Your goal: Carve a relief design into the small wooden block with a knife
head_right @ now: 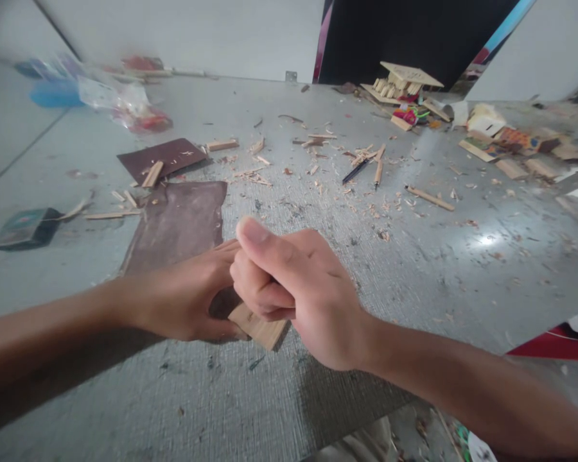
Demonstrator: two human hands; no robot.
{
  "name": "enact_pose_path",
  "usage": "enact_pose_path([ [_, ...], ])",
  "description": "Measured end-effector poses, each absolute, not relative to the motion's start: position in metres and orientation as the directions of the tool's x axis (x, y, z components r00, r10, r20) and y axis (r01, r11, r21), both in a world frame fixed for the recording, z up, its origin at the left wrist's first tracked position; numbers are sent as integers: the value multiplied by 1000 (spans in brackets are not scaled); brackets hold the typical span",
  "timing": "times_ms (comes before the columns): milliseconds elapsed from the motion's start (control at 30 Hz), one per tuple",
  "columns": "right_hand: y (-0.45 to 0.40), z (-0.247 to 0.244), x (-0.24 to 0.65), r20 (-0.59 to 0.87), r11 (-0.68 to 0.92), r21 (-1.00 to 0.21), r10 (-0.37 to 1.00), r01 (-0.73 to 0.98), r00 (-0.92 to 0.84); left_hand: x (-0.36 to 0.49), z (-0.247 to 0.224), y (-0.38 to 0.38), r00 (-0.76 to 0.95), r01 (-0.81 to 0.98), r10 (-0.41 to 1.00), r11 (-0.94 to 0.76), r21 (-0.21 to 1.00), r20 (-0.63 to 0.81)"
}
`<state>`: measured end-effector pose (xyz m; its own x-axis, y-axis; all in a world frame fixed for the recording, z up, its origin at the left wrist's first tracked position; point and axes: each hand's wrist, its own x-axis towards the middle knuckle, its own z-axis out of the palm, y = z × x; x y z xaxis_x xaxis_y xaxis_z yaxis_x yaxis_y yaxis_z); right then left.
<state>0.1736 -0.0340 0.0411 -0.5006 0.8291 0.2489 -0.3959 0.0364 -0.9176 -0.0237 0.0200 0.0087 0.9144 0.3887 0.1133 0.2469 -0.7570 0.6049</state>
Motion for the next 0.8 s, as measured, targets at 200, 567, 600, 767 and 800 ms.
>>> enact_pose_path([
  [200,-36,34,173,271,41,-908,816,-417,-511,-23,9,19,914,242,386,-767,595,126],
  [567,-59,33,173,277,159,-949,836,-274,-474,-22,8,24,933,277,359,-747,604,16],
  [600,-61,31,172,278,152,-946,833,-285,-478,-22,8,25,932,282,361,-743,608,9],
  [767,-52,29,165,288,136,-933,837,-334,-465,-22,5,24,926,256,371,-745,616,63],
  [800,-46,31,162,276,115,-930,845,-349,-457,-22,3,24,924,238,370,-749,618,92],
])
